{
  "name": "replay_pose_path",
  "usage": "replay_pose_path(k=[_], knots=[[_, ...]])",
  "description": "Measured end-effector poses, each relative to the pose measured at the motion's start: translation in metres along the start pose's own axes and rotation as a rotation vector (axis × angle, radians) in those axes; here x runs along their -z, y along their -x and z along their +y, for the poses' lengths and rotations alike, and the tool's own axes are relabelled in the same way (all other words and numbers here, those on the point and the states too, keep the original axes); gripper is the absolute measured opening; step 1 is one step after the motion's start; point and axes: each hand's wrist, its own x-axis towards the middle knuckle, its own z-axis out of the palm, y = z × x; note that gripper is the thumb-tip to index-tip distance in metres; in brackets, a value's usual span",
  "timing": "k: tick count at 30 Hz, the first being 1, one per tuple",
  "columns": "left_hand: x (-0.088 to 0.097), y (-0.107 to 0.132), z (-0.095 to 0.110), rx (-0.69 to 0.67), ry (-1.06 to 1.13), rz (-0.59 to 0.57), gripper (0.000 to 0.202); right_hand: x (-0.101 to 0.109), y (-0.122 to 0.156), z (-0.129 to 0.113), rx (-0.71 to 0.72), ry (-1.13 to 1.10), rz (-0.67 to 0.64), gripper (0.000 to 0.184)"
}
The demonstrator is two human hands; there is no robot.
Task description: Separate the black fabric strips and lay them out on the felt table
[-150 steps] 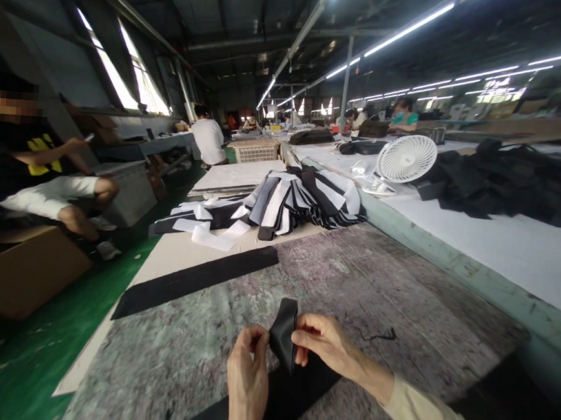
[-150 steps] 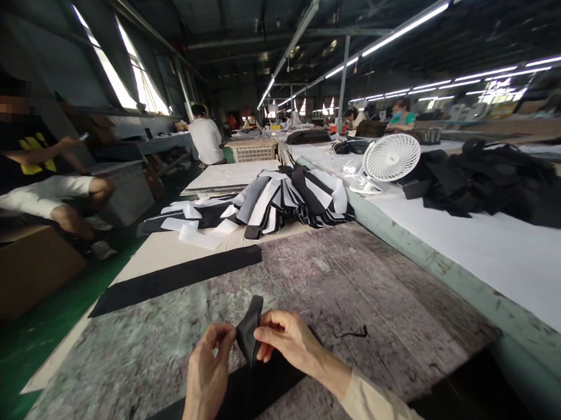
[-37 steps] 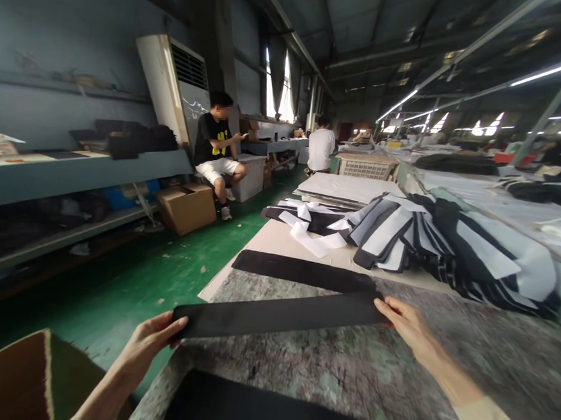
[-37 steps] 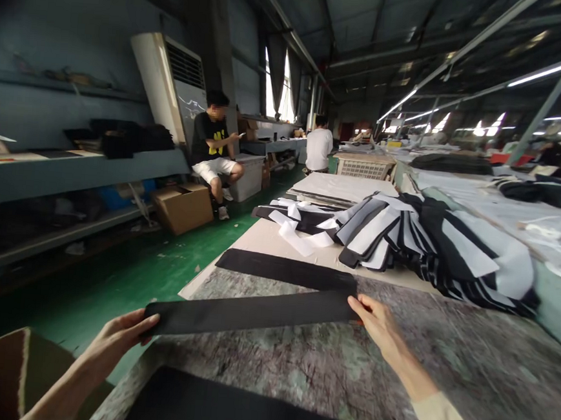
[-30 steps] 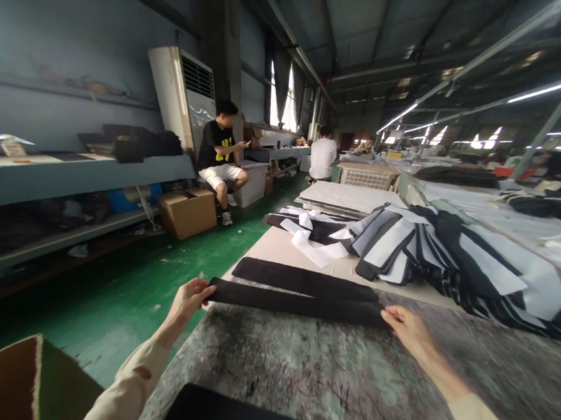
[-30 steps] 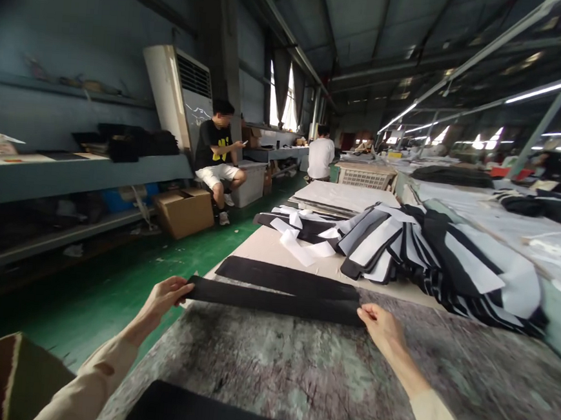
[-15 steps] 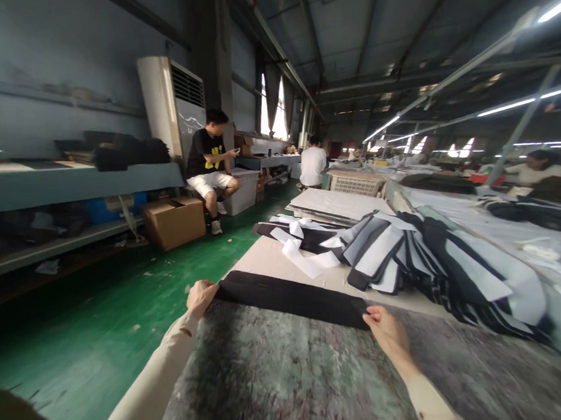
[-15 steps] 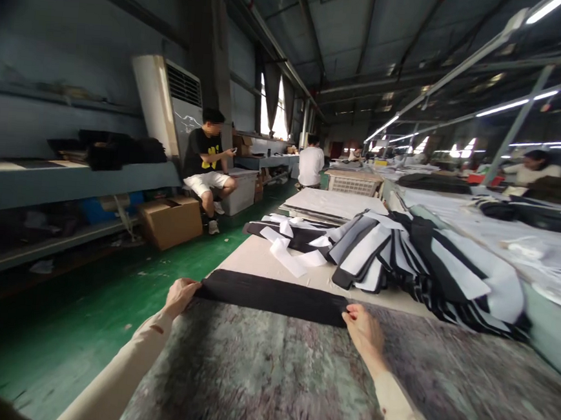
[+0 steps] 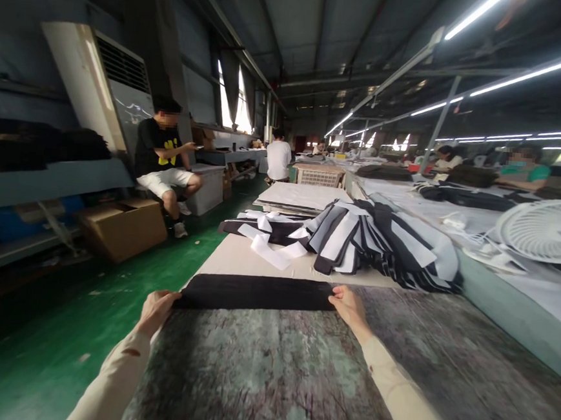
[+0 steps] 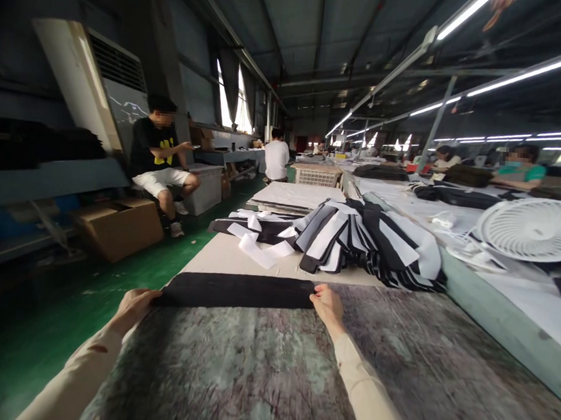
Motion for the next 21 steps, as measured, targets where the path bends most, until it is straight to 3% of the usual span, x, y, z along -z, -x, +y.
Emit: replay_pose_path(k=[8,21], knots=[[-0.006,0.002,-0.003,0.033,0.019,-0.014,0.029,0.0,-0.013,0.005,-0.009,0.009,-0.057,0.026],[-0.007,0.001,-0.003,0.029,-0.039,-0.025,0.028,-0.004,-0.014,0.011,0.007,-0.033,-0.019,0.02]])
